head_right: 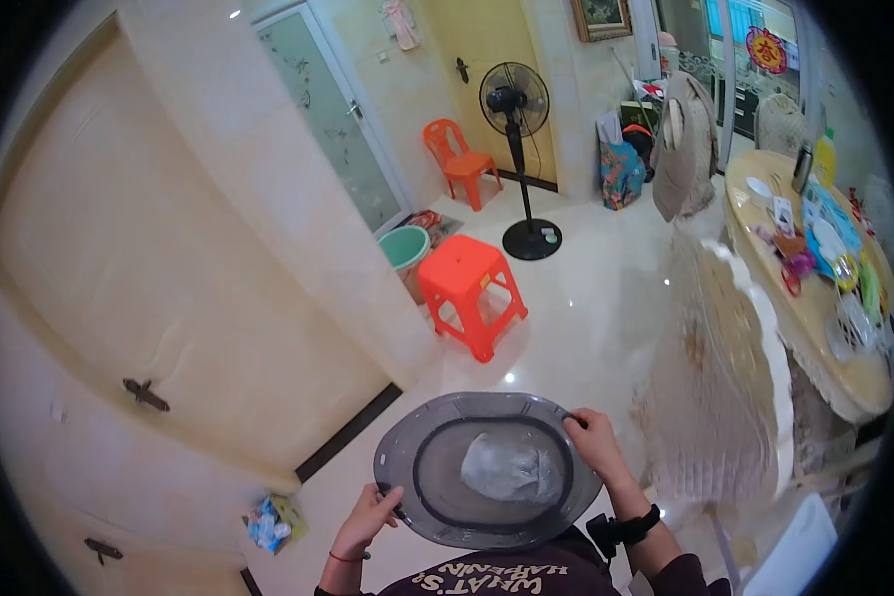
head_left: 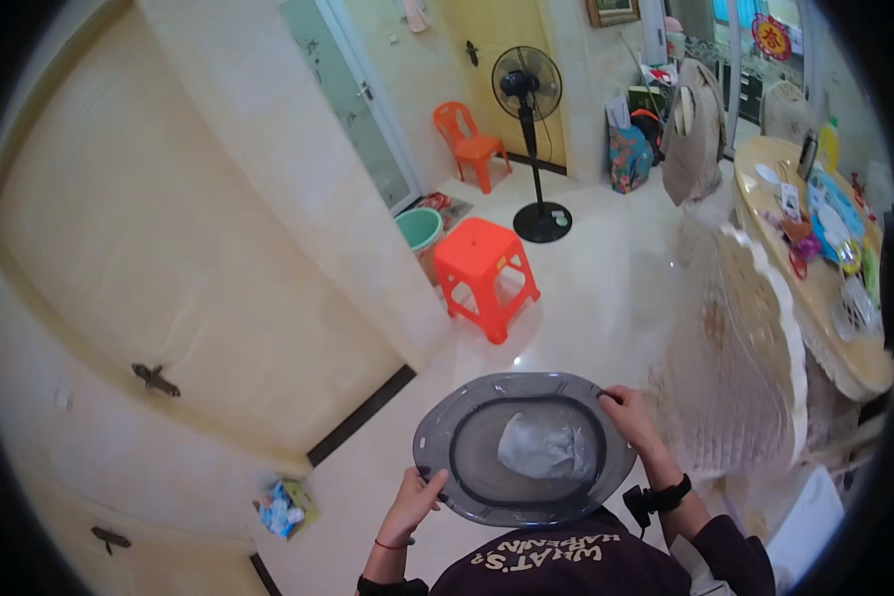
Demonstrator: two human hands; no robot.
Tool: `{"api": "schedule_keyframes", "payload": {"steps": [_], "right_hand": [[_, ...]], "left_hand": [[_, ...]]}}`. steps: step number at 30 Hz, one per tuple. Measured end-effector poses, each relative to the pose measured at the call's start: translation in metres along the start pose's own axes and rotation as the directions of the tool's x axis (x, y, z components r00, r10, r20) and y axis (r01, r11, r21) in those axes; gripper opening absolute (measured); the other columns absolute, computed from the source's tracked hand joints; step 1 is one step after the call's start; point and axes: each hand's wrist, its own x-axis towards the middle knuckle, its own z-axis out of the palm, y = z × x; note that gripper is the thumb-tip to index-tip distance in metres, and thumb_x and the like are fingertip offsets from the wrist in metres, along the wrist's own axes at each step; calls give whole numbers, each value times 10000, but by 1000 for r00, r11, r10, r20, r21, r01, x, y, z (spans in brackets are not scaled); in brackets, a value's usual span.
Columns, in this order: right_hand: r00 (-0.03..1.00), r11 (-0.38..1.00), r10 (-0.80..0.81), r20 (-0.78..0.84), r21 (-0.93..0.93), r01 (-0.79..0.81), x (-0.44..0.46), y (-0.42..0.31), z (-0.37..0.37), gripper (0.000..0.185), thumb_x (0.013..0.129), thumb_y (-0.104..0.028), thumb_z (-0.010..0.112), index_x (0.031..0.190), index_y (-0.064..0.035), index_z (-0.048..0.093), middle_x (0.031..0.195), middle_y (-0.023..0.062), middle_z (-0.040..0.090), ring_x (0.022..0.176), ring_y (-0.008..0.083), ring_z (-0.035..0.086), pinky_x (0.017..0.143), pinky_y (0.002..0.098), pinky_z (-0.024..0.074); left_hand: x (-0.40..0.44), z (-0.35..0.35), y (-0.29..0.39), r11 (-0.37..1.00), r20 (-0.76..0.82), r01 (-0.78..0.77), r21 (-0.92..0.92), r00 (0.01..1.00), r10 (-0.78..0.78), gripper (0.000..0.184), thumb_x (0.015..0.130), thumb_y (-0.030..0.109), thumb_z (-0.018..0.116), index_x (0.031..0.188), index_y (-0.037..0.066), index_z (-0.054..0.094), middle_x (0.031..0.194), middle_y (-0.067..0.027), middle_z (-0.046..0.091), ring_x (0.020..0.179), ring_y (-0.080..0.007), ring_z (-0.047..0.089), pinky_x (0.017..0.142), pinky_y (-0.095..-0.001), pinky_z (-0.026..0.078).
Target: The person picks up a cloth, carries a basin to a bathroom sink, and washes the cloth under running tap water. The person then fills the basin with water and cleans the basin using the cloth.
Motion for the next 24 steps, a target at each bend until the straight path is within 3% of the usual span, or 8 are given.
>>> {"api": "schedule_keyframes", "payload": {"steps": [5,11,15,17,19,21,24], "right_hand": [[993,994,113,22,6,-113,141,-1,-1,247,722,-141,523,849,63,578,693,113,594,647,139,541,607,259,431],[998,998,59,7,-14,-59,307,-12,-11,242,728,-130,516,849,71,575,718,101,598,659,136,542,621,254,431],[994,995,104,-18,1,-104,411,-5,-11,229,738,-132,515,839,63,581,703,81,593,652,119,533,607,245,426],[994,993,109,-19,-44,-110,454,-20,-12,229,742,-135,517,841,61,580,697,72,588,643,114,527,600,243,423],[994,992,104,-21,-75,-105,505,-28,-19,229,745,-139,518,843,59,579,692,63,583,634,108,520,593,240,419],[994,992,103,-37,-66,-105,555,-34,-17,232,752,-138,517,860,60,573,701,55,577,635,101,508,594,235,412],[995,995,94,-42,-29,-95,630,-38,-16,228,755,-131,512,866,61,569,715,58,575,650,99,505,605,232,410]], "left_hand": [[119,13,56,999,-15,31,-11,999,-31,600,741,408,579,958,-110,368,701,-93,495,556,-117,507,454,-202,436],[268,31,139,996,0,14,-93,1000,-14,592,737,387,589,967,-111,364,712,-97,497,542,-108,498,448,-197,435],[381,32,190,997,24,-44,-69,999,45,561,739,355,596,954,-114,373,685,-73,511,526,-90,488,416,-196,415],[424,37,211,990,101,-67,-121,992,80,522,741,350,591,934,-96,398,667,-59,507,500,-85,478,401,-199,407],[470,45,225,993,28,-30,-115,999,33,489,740,344,590,927,-73,416,647,-39,497,477,-82,464,387,-200,398],[517,43,256,994,116,-79,-78,989,88,478,743,341,582,938,-61,412,649,-39,485,487,-85,462,390,-200,399],[573,48,297,990,9,-124,-69,992,125,498,743,350,580,940,-72,404,686,-68,493,524,-92,474,402,-205,407]]}}
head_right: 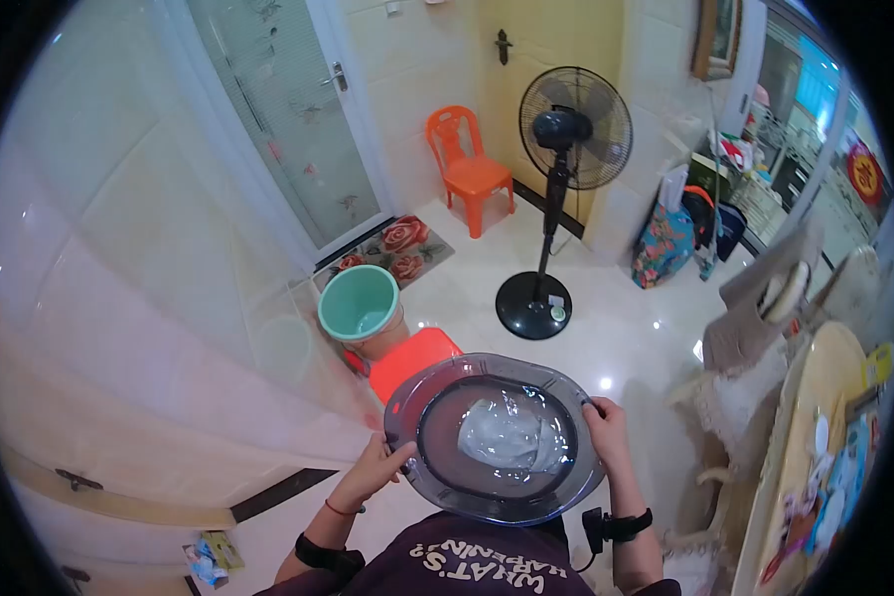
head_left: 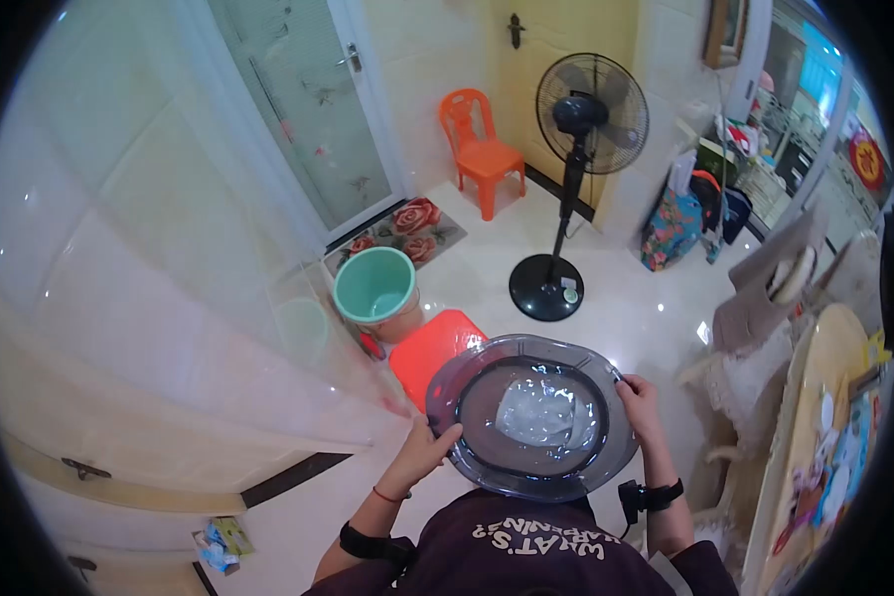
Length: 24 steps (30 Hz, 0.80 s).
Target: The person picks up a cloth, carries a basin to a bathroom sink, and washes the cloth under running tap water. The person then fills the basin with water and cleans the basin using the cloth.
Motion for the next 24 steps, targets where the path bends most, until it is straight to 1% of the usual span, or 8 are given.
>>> {"api": "schedule_keyframes", "payload": {"steps": [1,2,6,8,11,13,19,24], "right_hand": [[1000,1000,-8,23,-7,8,23,-7,0,228,755,-131,512,866,61,569,715,58,575,650,99,505,605,232,410],[999,1000,-13,42,-13,14,47,-15,1,226,754,-130,513,864,60,569,713,57,573,655,98,503,607,231,408],[985,997,-71,160,7,71,149,-26,14,223,755,-132,518,857,60,570,693,50,564,648,98,500,602,231,406],[969,995,-86,231,-32,96,195,-34,24,223,756,-133,518,856,59,570,690,48,564,647,99,500,599,233,407],[940,989,-111,323,-60,138,267,-35,37,217,757,-133,518,850,56,572,673,47,562,625,97,494,586,234,405],[903,964,-173,393,-118,236,306,-38,49,215,752,-133,525,848,53,573,665,64,562,603,111,494,572,238,399],[786,954,-172,594,-100,284,400,-55,120,205,745,-133,533,847,40,575,681,81,563,620,129,511,589,245,408],[651,938,-177,738,-73,338,440,-58,200,190,741,-133,542,841,24,578,724,67,562,643,107,501,586,236,406]], "left_hand": [[18,4,7,999,-16,-40,7,999,40,503,743,352,580,943,-74,403,699,-77,497,541,-94,482,406,-206,410],[38,5,15,1000,11,-5,10,1000,5,503,745,350,577,949,-76,404,710,-83,505,564,-96,495,409,-207,412],[100,20,24,998,-151,59,-6,987,-59,491,749,339,574,950,-77,409,718,-90,510,572,-100,506,415,-209,415],[126,31,36,974,-108,76,-212,989,-101,494,749,327,576,966,-81,401,725,-99,517,571,-103,513,415,-211,415],[157,49,36,981,-220,111,-160,965,-145,505,761,348,562,987,-71,395,705,-80,531,563,-118,533,429,-199,408],[175,59,41,961,-298,217,-171,919,-260,491,763,345,559,970,-70,397,718,-84,532,573,-121,540,435,-200,413],[223,70,40,896,-484,188,-401,788,-382,468,758,308,575,967,-65,385,682,-80,520,505,-103,496,396,-204,403],[247,63,8,818,-503,229,-528,692,-518,429,755,290,577,923,-64,404,679,-78,507,505,-110,500,397,-216,408]]}}
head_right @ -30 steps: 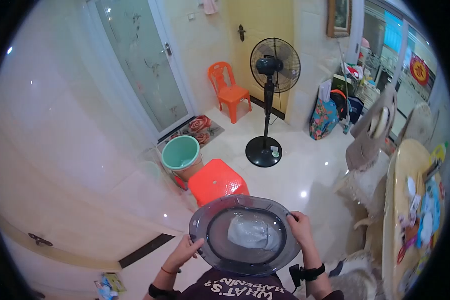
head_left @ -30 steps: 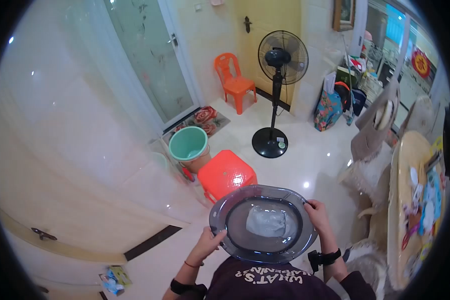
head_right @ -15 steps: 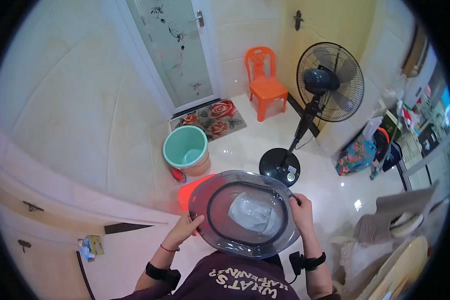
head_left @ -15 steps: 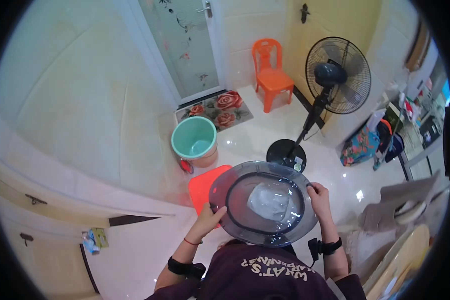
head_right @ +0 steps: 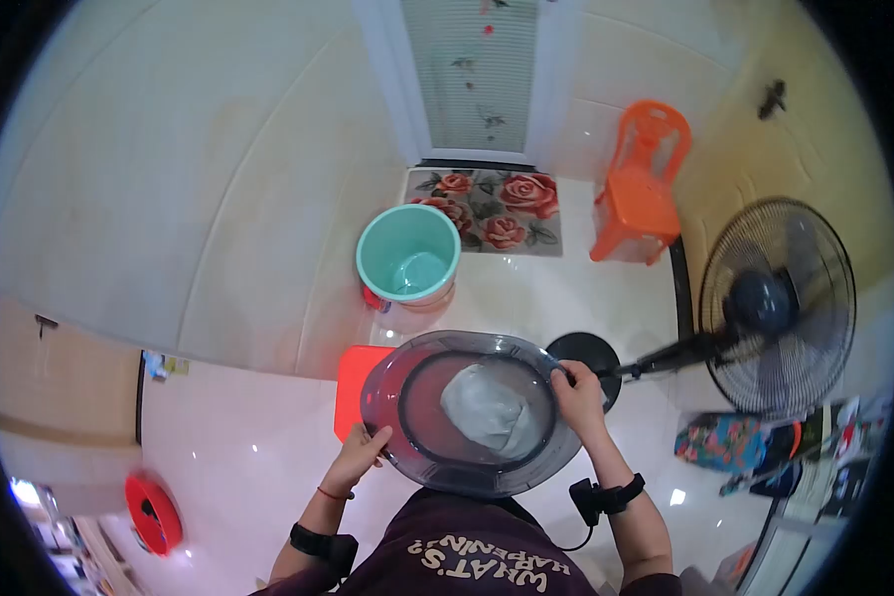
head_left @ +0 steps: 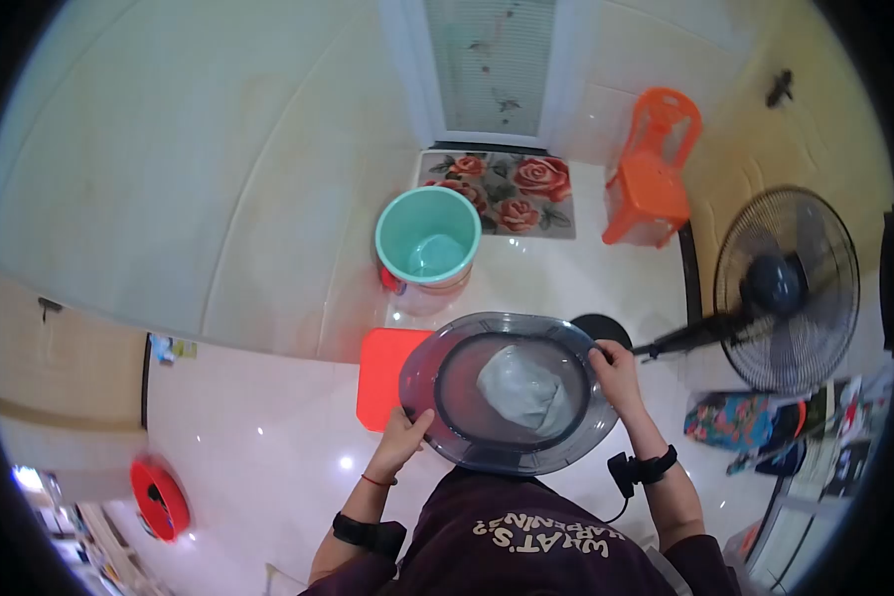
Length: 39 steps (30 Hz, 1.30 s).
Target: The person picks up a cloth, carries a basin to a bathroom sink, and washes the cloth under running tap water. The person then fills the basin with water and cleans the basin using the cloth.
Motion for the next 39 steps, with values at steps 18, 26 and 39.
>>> {"api": "schedule_keyframes", "payload": {"steps": [18,26,39], "right_hand": [[621,844,18,784,-345,410,153,1,221,338,704,-160,480,995,13,489,933,222,526,868,343,520,755,387,419],[292,816,115,950,-258,517,133,57,271,394,655,-156,509,985,50,448,876,264,536,851,380,522,814,438,359],[106,946,100,989,-127,297,168,75,263,508,717,-210,530,1130,41,371,924,240,527,876,340,517,804,367,394]], "left_hand": [[93,-64,-122,876,-645,242,-416,601,-472,402,727,217,547,1017,-9,386,701,-90,509,492,-140,500,383,-250,404],[106,-101,-192,888,-801,365,-280,421,-425,453,725,211,544,1094,-27,431,786,-162,561,708,-225,552,636,-312,439],[95,-66,-147,896,-885,405,-184,327,-330,826,661,282,663,1240,-73,194,1233,-260,301,1154,-338,303,963,-370,246]]}}
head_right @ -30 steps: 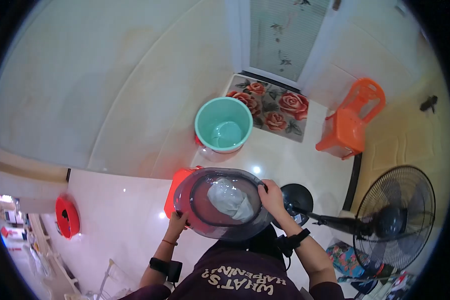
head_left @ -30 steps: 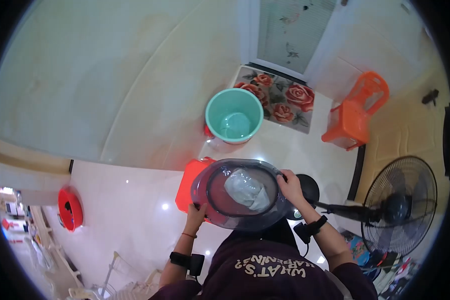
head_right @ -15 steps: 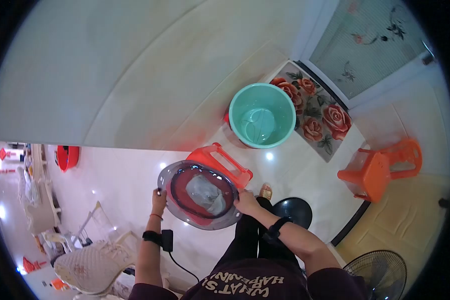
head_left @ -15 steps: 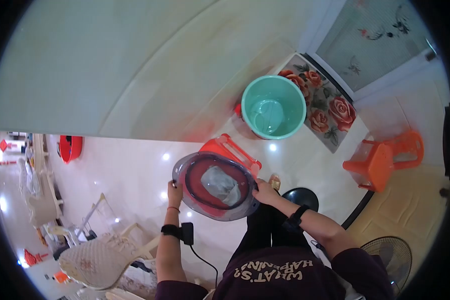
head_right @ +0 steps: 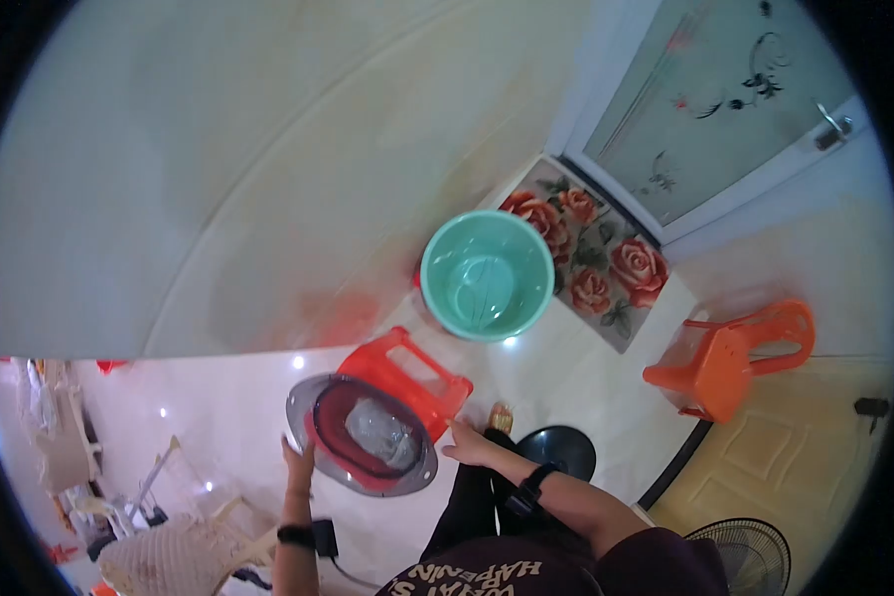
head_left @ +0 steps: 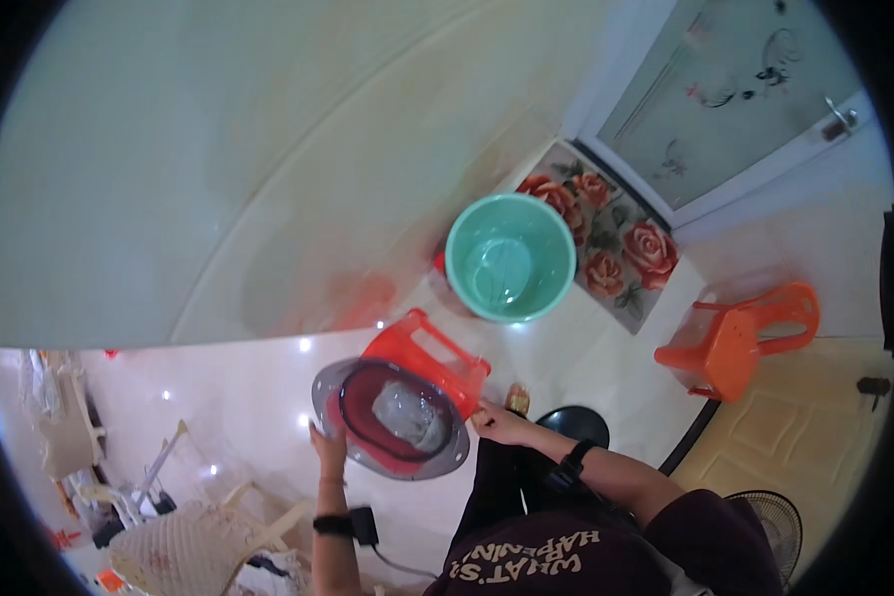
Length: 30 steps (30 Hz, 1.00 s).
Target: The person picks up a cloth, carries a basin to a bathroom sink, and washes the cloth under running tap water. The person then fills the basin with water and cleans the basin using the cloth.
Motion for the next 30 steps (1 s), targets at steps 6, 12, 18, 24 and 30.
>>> {"api": "schedule_keyframes", "payload": {"steps": [6,12,18,24,30], "right_hand": [[805,829,527,-274,373,-416,-78,49,-132,468,720,-186,573,1110,33,434,941,144,550,795,204,546,702,307,445],[568,791,546,-616,603,-107,-150,66,-260,309,712,-211,567,928,7,539,712,64,546,640,141,522,572,273,433],[365,860,294,-883,412,302,-170,20,-444,236,808,-241,484,854,-19,546,691,21,528,637,118,503,597,243,416],[14,759,94,-995,81,646,-205,-64,-704,230,804,-253,480,893,-42,493,688,-2,481,630,91,446,556,219,343],[-105,410,214,-971,-8,912,-240,-131,-897,497,724,-283,606,1031,1,338,875,95,471,780,174,527,679,295,416]], "left_hand": [[-96,-39,53,747,570,503,-435,796,-204,611,762,273,554,1234,47,238,1200,-130,361,1058,-213,391,754,-411,421],[-92,-1,70,858,499,252,-447,867,6,454,777,195,545,1148,15,355,1014,-112,474,898,-183,477,702,-330,447],[-130,-24,248,973,406,-167,-160,888,219,455,804,281,509,1170,46,373,1132,-112,446,926,-210,476,799,-290,375],[-152,52,369,897,428,-99,-431,853,300,391,829,240,473,1139,10,407,1096,-124,473,950,-208,474,767,-281,396],[-176,96,521,889,464,-422,-181,760,455,443,823,267,493,1167,17,368,1149,-163,443,1028,-253,444,855,-309,354]]}}
